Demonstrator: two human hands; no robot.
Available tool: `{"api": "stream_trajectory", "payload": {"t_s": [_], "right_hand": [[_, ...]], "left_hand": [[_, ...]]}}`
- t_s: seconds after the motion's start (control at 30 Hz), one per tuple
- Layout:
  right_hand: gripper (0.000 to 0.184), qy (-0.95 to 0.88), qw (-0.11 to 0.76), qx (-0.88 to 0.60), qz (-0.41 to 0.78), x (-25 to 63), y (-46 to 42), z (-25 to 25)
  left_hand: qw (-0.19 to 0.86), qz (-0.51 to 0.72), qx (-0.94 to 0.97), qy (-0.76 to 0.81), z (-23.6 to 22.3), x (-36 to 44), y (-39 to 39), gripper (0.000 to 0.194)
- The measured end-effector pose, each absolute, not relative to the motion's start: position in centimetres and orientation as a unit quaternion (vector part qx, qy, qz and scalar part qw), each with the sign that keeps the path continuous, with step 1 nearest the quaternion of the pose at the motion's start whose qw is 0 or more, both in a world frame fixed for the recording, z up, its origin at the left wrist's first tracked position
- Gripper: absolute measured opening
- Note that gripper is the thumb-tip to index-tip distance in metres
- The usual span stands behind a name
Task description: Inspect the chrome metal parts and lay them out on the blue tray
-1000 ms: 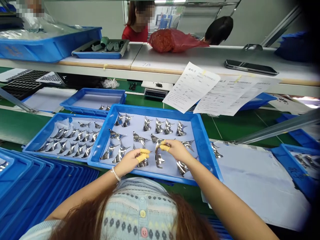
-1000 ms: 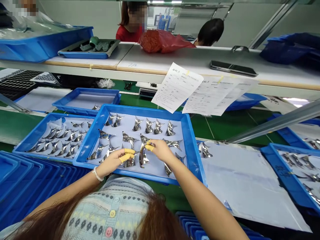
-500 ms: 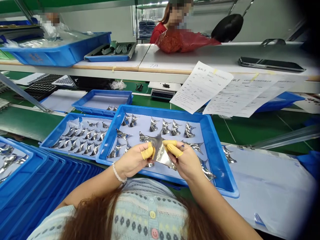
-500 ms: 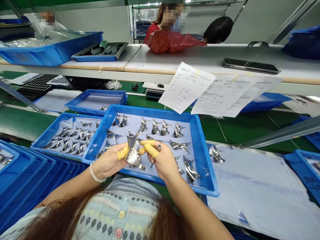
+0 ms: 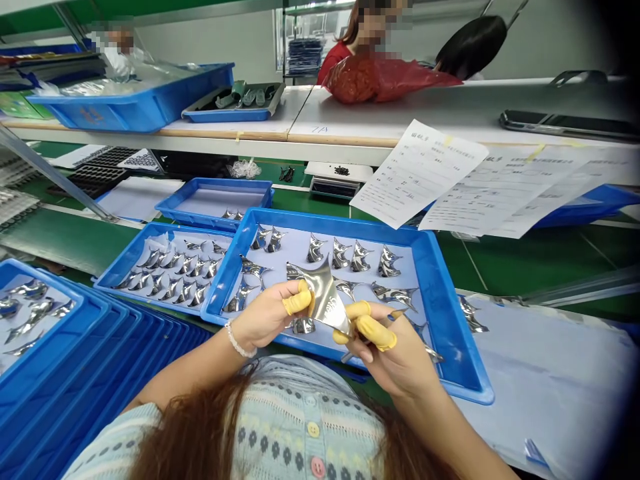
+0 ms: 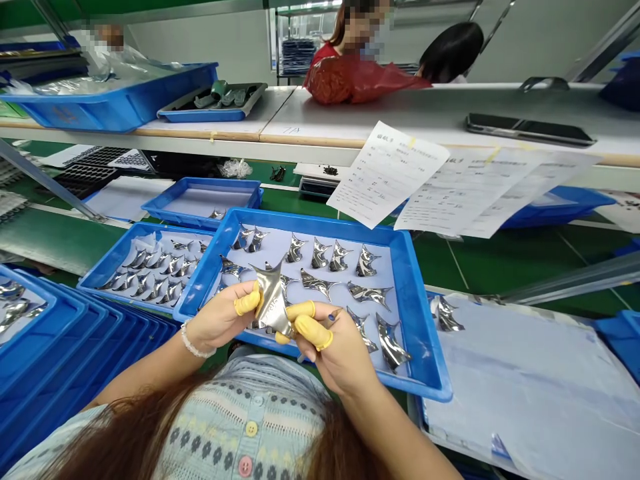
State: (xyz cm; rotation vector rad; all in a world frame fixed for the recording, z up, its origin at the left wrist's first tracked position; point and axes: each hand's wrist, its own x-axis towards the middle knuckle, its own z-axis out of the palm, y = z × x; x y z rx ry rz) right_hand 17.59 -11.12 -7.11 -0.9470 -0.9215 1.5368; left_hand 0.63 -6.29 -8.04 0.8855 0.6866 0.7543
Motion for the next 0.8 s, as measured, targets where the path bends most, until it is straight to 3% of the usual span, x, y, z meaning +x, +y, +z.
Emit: {"api": "stream_trajectory", "payload": {"t_s": [0.53, 0.8], "right_hand": [[0.031, -0.380, 0.495, -0.393, 0.675, 17.7, -11.1, -9.8], [0.019, -0.466, 0.513, -0.393, 0.604, 18.3, -11.7, -10.6]], "left_hand": [[0.709, 0.357, 0.498, 0.349, -6.4, -0.5, -7.3, 0.039], [0.693, 0.347, 0.527, 0.349, -6.3, -0.9, -7.3, 0.030]]}}
